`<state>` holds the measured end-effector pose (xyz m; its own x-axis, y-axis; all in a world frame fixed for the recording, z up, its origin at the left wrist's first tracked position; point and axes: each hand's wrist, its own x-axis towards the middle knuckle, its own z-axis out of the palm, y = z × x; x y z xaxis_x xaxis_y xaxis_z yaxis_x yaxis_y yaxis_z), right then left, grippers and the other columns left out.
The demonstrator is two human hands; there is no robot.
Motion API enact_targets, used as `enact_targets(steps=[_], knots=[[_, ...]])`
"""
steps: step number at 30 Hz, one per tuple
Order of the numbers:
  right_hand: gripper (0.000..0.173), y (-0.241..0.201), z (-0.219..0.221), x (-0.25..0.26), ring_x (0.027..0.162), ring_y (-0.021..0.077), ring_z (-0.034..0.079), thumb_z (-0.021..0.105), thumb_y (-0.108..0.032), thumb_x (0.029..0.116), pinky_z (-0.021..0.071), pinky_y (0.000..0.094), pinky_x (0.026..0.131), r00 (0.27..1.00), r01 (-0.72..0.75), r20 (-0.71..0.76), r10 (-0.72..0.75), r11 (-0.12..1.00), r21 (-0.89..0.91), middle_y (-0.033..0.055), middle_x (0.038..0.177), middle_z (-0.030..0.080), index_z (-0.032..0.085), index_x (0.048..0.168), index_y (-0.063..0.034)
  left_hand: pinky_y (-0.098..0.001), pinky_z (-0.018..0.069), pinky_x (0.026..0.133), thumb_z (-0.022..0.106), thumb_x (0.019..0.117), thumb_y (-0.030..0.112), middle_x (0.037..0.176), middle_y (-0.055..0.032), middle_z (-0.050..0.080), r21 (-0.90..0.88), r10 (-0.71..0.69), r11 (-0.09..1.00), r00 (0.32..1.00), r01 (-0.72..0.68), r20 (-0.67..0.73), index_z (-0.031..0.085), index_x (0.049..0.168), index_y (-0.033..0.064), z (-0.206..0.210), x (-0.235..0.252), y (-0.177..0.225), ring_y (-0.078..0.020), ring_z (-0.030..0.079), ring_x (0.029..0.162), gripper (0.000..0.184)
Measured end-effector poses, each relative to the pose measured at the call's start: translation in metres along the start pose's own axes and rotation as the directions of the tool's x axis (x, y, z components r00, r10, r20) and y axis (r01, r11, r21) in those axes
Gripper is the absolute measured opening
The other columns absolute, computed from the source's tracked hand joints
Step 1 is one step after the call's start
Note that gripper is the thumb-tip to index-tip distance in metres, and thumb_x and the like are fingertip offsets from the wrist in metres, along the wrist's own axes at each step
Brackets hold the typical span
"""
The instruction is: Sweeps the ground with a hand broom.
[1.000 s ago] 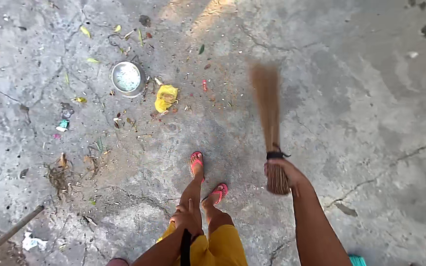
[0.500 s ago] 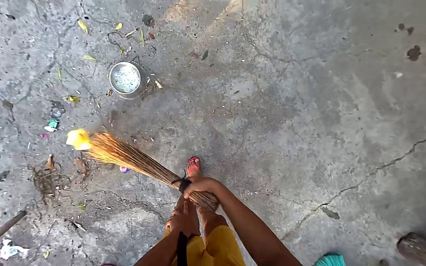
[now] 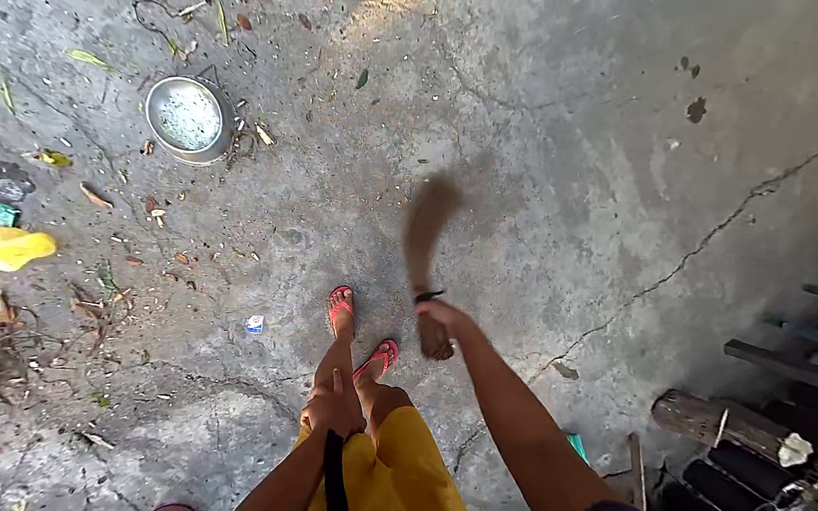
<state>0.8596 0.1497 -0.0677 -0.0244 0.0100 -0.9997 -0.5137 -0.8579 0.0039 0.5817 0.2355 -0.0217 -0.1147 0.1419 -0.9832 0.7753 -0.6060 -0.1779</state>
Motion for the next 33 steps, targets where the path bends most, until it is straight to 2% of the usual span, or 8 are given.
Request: enact_targets(steps=[3, 7, 12, 17, 19, 25, 29, 33], knots=[[0.034, 0.008, 0.059, 0.006, 0.078, 0.0185, 0.063, 0.064, -0.027, 0.0927, 0.0554, 0.0427, 0.073, 0.930, 0.019, 0.353, 0.097, 0.950, -0.313, 0.0094, 0.093, 0.065, 0.061, 0.118, -0.0040, -0.0663, 0.0535, 0.084, 0.082, 0.0668, 0.064, 0.147, -0.0332, 0.045, 0.006, -0.006, 1.000, 1.000, 0.006, -0.020, 0.009, 0.167, 0.0277, -0.004, -0.001, 0.006, -0.0492, 0.062, 0.113, 0.129], [0.041, 0.010, 0.033, -0.046, 0.063, 0.0205, 0.065, 0.064, -0.017, 0.0929, 0.0594, 0.0406, 0.061, 0.827, 0.118, 0.560, -0.042, 0.988, -0.100, 0.0090, 0.079, 0.064, 0.048, 0.130, -0.0086, -0.0676, 0.0530, 0.087, 0.063, 0.0975, 0.039, 0.147, -0.0332, 0.045, -0.011, -0.012, 1.000, 1.000, 0.012, -0.005, 0.012, 0.167, 0.0296, 0.000, -0.001, 0.017, -0.0511, 0.060, 0.117, 0.087], [0.070, 0.042, -0.071, -0.105, 0.072, 0.0260, 0.071, 0.072, -0.016, 0.0793, 0.0628, 0.0437, 0.069, 0.906, 0.259, 0.266, -0.328, 0.929, 0.265, 0.0132, 0.090, 0.069, 0.039, 0.140, -0.0076, -0.0653, 0.0542, 0.085, 0.070, 0.0908, 0.046, 0.145, -0.0332, 0.047, 0.005, -0.046, 0.999, 0.999, 0.046, 0.007, 0.010, 0.167, 0.0310, 0.010, 0.003, 0.026, -0.0494, 0.061, 0.116, 0.098], [0.015, 0.034, -0.150, -0.068, 0.062, 0.0160, 0.065, 0.041, -0.019, 0.1032, 0.0597, 0.0327, 0.061, 0.941, 0.338, -0.242, -0.237, 0.689, 0.641, 0.0048, 0.075, 0.062, 0.049, 0.107, -0.0074, -0.0611, 0.0568, 0.083, 0.070, 0.0912, 0.042, 0.144, -0.0308, 0.049, -0.026, -0.075, 0.997, 0.997, 0.075, 0.005, 0.007, 0.166, 0.0339, -0.004, 0.001, 0.048, -0.0458, 0.064, 0.113, 0.099], [0.019, 0.005, -0.158, -0.038, 0.062, 0.0178, 0.064, 0.042, -0.023, 0.1060, 0.0592, 0.0342, 0.059, 0.939, 0.325, -0.329, -0.103, 0.582, 0.745, 0.0075, 0.074, 0.060, 0.050, 0.104, -0.0057, -0.0617, 0.0561, 0.083, 0.072, 0.0876, 0.048, 0.145, -0.0307, 0.048, -0.006, -0.084, 0.996, 0.996, 0.084, -0.015, 0.007, 0.167, 0.0322, -0.013, -0.004, 0.063, -0.0451, 0.064, 0.113, 0.103], [0.038, 0.000, -0.111, 0.015, 0.074, 0.0191, 0.063, 0.062, -0.024, 0.0952, 0.0559, 0.0404, 0.071, 0.989, -0.037, 0.143, 0.041, 0.999, -0.036, 0.0097, 0.091, 0.063, 0.055, 0.126, -0.0034, -0.0644, 0.0548, 0.083, 0.081, 0.0634, 0.070, 0.145, -0.0316, 0.048, 0.020, -0.079, 0.997, 0.994, 0.080, -0.070, 0.012, 0.166, 0.0296, -0.022, 0.001, 0.090, -0.0470, 0.063, 0.114, 0.130], [0.050, 0.021, -0.157, -0.045, 0.063, 0.0200, 0.066, 0.067, -0.027, 0.0851, 0.0596, 0.0379, 0.059, 0.915, 0.083, 0.384, -0.126, 0.988, 0.128, 0.0076, 0.079, 0.065, 0.049, 0.130, -0.0125, -0.0683, 0.0532, 0.087, 0.078, 0.0663, 0.073, 0.151, -0.0334, 0.043, -0.010, -0.043, 0.999, 0.999, 0.043, -0.001, 0.008, 0.167, 0.0227, -0.040, 0.004, 0.084, -0.0516, 0.058, 0.122, 0.133], [0.074, 0.056, -0.214, -0.096, 0.069, 0.0249, 0.071, 0.081, -0.030, 0.0722, 0.0631, 0.0428, 0.068, 0.938, 0.216, 0.192, -0.289, 0.920, 0.327, 0.0101, 0.083, 0.070, 0.045, 0.134, -0.0115, -0.0729, 0.0448, 0.100, 0.068, 0.0769, 0.075, 0.165, -0.0285, 0.027, -0.089, 0.094, 0.992, 0.994, -0.089, 0.051, 0.007, 0.166, 0.0109, -0.047, 0.020, 0.047, -0.0554, 0.040, 0.141, 0.126]])
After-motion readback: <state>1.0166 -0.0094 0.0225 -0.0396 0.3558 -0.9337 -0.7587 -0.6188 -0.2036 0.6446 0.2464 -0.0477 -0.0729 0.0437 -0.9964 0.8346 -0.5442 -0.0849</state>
